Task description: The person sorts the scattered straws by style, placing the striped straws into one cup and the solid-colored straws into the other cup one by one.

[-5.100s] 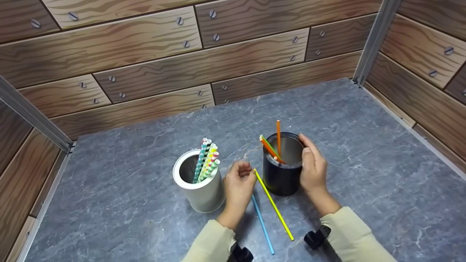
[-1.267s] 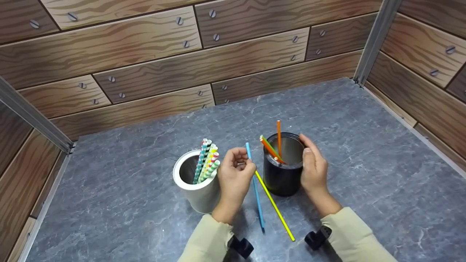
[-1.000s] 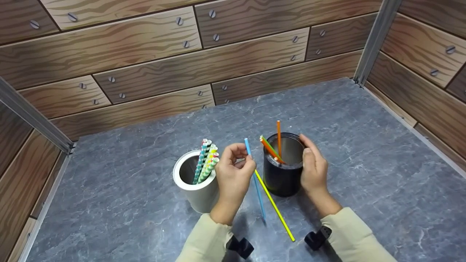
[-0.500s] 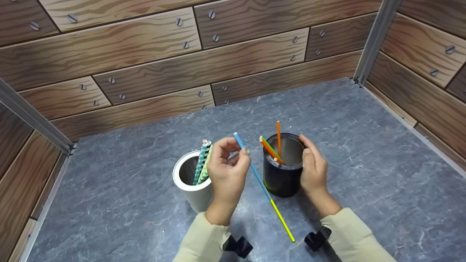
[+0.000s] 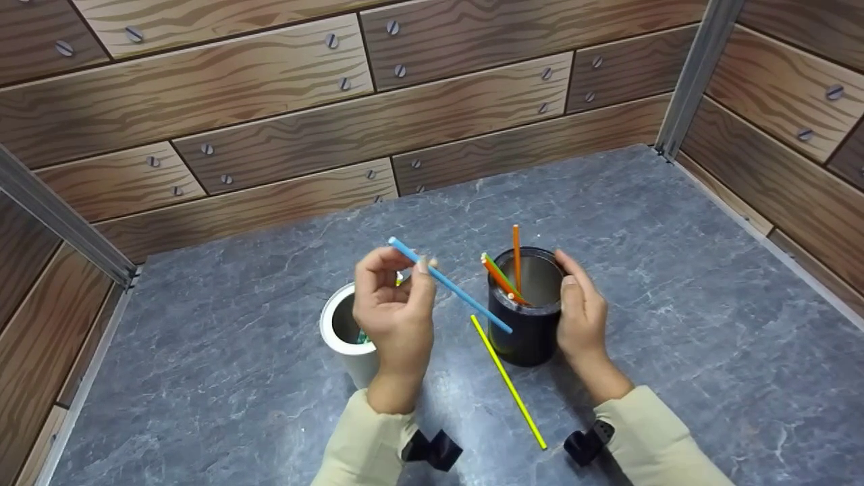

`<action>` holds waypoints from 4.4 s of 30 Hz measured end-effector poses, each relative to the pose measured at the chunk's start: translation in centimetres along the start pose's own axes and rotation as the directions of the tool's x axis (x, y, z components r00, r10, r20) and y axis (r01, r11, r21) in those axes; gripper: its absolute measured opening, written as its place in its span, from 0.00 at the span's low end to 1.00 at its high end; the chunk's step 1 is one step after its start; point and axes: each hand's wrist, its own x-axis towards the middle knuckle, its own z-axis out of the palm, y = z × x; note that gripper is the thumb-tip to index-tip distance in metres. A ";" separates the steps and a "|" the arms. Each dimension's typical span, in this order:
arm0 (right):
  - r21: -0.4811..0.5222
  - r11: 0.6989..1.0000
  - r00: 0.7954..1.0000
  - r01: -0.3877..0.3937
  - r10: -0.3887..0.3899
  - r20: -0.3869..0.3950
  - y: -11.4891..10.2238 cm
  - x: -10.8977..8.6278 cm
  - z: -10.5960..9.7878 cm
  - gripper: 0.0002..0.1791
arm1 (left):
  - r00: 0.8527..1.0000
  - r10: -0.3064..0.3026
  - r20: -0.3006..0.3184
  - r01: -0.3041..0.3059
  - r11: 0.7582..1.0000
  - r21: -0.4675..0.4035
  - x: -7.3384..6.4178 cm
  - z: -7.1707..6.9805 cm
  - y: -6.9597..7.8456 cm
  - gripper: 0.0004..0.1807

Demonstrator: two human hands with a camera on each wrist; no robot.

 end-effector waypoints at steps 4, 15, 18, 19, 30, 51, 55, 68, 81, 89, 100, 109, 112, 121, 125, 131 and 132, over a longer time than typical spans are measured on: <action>0.004 1.000 1.000 -0.006 0.006 0.000 0.0 0.0 0.0 0.19 | 0.999 -0.011 -0.042 0.009 0.999 -0.049 0.3 -0.1 0.5 0.11; 0.007 1.000 1.000 0.005 -0.005 -0.003 0.2 0.0 0.0 0.20 | 0.999 0.020 -0.036 -0.023 0.995 -0.092 -0.1 -0.2 0.3 0.12; 0.011 1.000 1.000 0.017 -0.017 -0.005 0.3 0.0 0.0 0.19 | 0.999 0.037 -0.005 -0.037 0.996 -0.084 -0.5 -0.1 -0.1 0.11; 0.009 1.000 1.000 0.018 -0.018 -0.007 0.3 -0.1 0.0 0.19 | 0.999 0.040 0.002 -0.039 0.996 -0.083 -0.6 -0.1 -0.2 0.11; 0.017 1.000 1.000 0.012 -0.012 0.009 0.1 0.0 0.0 0.19 | 0.994 0.088 0.072 -0.086 0.996 -0.032 -2.0 0.3 -1.8 0.12; -0.007 1.000 1.000 0.022 -0.022 0.008 0.3 -0.1 0.0 0.19 | 0.980 -0.018 0.197 -0.017 0.985 0.174 -3.9 0.6 -4.5 0.12; -0.006 1.000 1.000 0.011 -0.011 0.007 0.2 -0.1 -0.1 0.19 | 0.975 -0.081 0.207 0.035 0.976 0.214 -3.9 0.6 -5.0 0.11; 0.002 1.000 1.000 0.002 -0.002 0.020 0.1 -0.1 -0.1 0.20 | 0.925 -0.275 0.263 0.201 0.940 0.276 -4.2 0.9 -6.0 0.09; 0.002 1.000 1.000 0.023 -0.023 0.003 0.2 0.0 -0.1 0.19 | 0.840 -0.408 0.358 0.264 0.883 0.387 -3.9 1.1 -6.1 0.09; 0.008 1.000 1.000 0.004 -0.004 0.006 0.1 0.1 -0.1 0.19 | 0.811 -0.446 0.378 0.277 0.863 0.422 -3.5 1.1 -5.9 0.08; 0.011 1.000 1.000 -0.013 0.013 0.009 0.0 -0.1 0.0 0.19 | 0.833 -0.413 0.368 0.229 0.863 0.450 -3.8 1.1 -5.9 0.09; 0.005 1.000 1.000 0.010 -0.010 0.000 0.3 0.0 0.0 0.19 | 0.841 -0.405 0.359 0.223 0.863 0.453 -3.9 1.1 -5.9 0.10; 0.001 1.000 1.000 0.027 -0.027 -0.006 0.5 0.0 0.0 0.19 | 0.842 -0.405 0.356 0.229 0.867 0.444 -4.1 1.1 -6.0 0.10; 0.022 0.999 0.999 0.032 -0.032 0.005 0.5 0.0 0.0 0.19 | 0.862 -0.392 0.321 0.280 0.897 0.343 -4.6 1.0 -5.9 0.11; 0.019 0.999 1.000 0.030 -0.030 0.000 0.4 0.0 0.0 0.19 | 0.884 -0.357 0.303 0.268 0.916 0.298 -4.6 0.6 -5.8 0.10; 0.015 0.999 0.999 0.038 -0.038 -0.009 0.4 0.0 0.0 0.19 | 0.912 -0.330 0.244 0.256 0.922 0.289 -5.2 -0.3 -6.0 0.07; 0.016 0.999 0.999 0.037 -0.037 -0.010 0.4 0.0 0.0 0.19 | 0.913 -0.337 0.230 0.264 0.918 0.296 -5.4 -0.5 -6.0 0.06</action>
